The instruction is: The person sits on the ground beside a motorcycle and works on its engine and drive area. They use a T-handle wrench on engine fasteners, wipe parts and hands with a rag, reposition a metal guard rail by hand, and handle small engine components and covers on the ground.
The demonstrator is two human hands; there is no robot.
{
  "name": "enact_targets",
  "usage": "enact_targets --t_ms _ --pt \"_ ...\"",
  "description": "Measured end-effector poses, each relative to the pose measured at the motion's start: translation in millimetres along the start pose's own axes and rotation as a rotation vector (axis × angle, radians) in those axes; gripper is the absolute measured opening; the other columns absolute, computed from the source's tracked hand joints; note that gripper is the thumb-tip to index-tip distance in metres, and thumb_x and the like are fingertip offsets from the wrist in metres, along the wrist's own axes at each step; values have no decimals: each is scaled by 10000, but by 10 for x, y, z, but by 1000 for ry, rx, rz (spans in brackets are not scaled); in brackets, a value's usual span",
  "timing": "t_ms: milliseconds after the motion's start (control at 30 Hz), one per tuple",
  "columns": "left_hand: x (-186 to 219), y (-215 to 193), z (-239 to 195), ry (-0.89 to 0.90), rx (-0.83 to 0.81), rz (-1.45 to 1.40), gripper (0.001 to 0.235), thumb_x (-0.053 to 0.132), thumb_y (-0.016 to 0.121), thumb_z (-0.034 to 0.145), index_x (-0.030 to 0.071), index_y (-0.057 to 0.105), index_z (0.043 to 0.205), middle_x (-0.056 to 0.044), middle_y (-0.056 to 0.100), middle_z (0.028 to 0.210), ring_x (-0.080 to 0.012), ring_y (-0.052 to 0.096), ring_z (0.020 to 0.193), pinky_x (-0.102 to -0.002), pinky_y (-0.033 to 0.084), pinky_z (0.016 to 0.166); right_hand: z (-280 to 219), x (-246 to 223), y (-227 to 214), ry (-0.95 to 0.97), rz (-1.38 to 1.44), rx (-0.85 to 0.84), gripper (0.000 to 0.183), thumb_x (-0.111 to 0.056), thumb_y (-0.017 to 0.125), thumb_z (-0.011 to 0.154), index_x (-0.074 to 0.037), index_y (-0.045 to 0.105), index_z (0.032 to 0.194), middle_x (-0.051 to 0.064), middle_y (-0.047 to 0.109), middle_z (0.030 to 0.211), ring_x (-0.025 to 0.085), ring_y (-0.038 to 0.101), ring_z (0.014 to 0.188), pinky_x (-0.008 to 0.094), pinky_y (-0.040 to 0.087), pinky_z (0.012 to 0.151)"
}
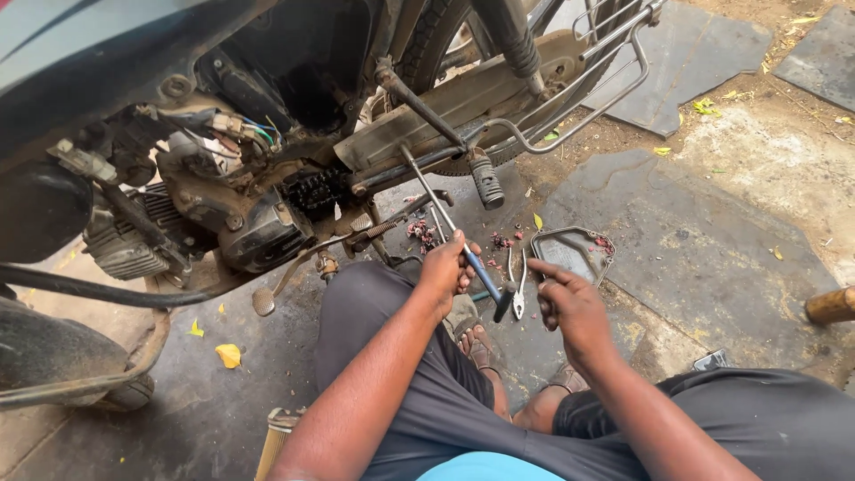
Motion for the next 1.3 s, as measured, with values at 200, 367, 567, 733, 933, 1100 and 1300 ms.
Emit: enact_targets --t_ms 200,367,567,733,933,1100,1300 --pt "-2 12 52 -10 15 25 449 460 448 1078 93 674 954 10 553 632 -72 439 450 -239 337 417 -547 -353 725 -445 -612 -292 638 -150 627 881 -234 562 1510 86 580 739 145 525 569 324 455 554" --pt "68 -40 -8 31 43 -70 448 475 478 1076 90 669 949 28 533 646 -66 435 470 -240 334 428 48 606 668 -378 -962 -339 773 -204 750 830 -172 430 1534 101 719 873 186 624 645 377 490 632" --pt "-5 -125 12 -18 80 29 482 514 460 1054 99 651 901 16 489 600 -74 376 421 -245 280 402 -35 61 39 -7 36 -18 524 -175 624 935 -61 680 1443 2 483 711 142 418 586 310 330 509" --pt "-78 -133 220 -12 61 30 474 482 441 1064 81 668 956 -2 536 632 -96 428 448 -258 333 427 -710 -517 721 -451 -594 -215 661 -175 624 867 -266 525 1514 87 546 617 167 549 558 330 524 596" --pt "179 94 -44 49 2 -3 436 451 451 1067 86 679 992 4 562 673 -75 442 484 -246 328 440 -84 502 652 -133 -782 -305 697 -208 627 847 -258 462 1523 41 659 691 142 637 609 301 498 618" --pt "67 -39 67 40 51 -7 452 467 475 1066 72 669 964 12 538 649 -73 426 470 -244 326 436 -93 572 548 223 -147 -270 431 -260 612 951 -67 726 1320 18 642 701 101 527 550 268 388 469" --pt "109 -14 -15 33 113 -27 448 471 499 1057 68 666 956 16 520 628 -75 412 459 -245 319 428 -171 741 610 494 318 -236 649 -517 390 936 -6 748 1113 38 662 647 100 458 445 251 331 386"
Point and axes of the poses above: each hand's wrist, its own z-axis towards the middle knuckle, its own y-axis out of the palm, x = y × z, the point moved 9 cm from there along z, towards the middle knuckle
